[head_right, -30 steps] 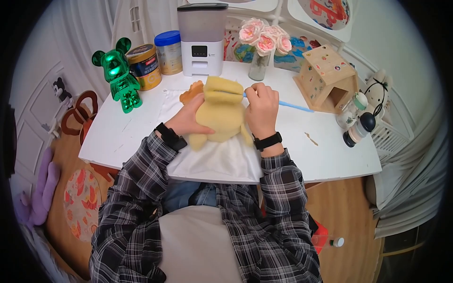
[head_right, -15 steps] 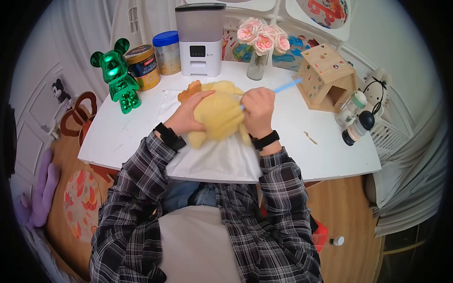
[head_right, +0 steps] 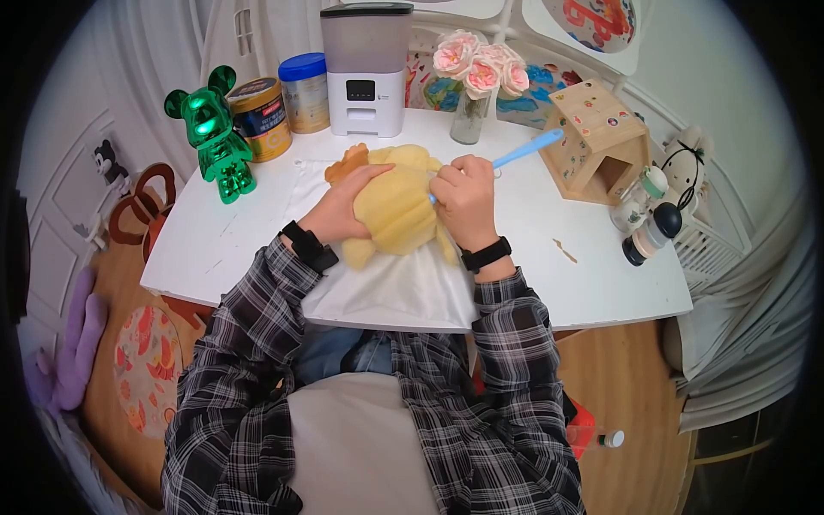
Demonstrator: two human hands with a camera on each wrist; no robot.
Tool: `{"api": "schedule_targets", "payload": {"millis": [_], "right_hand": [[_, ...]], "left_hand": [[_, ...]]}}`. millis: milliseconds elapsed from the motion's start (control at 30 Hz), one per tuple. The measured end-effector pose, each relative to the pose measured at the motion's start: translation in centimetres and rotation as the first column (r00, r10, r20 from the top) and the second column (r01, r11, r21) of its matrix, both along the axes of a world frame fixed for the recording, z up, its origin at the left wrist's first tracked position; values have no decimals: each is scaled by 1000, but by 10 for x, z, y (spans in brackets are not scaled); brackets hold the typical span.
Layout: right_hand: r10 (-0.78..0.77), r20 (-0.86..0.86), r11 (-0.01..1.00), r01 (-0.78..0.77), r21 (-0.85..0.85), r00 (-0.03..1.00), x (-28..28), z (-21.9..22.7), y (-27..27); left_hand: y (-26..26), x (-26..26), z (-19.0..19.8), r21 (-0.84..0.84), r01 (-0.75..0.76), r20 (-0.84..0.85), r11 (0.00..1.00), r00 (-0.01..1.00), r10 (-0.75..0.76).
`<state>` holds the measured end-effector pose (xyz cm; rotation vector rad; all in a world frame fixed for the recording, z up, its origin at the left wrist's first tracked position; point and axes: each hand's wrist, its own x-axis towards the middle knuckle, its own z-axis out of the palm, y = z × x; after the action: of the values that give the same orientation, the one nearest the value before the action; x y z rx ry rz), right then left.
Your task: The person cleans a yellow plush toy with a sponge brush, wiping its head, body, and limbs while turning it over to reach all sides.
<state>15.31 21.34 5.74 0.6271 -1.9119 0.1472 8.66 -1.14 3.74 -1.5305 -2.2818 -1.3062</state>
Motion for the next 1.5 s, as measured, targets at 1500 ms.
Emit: {"api": "schedule_targets", "payload": {"millis": [1500], "right_hand": [[-21, 58, 997, 25, -72, 998, -6, -5, -7]], "left_hand": [[11, 31, 16, 172, 36, -274, 984, 962, 13]]}}
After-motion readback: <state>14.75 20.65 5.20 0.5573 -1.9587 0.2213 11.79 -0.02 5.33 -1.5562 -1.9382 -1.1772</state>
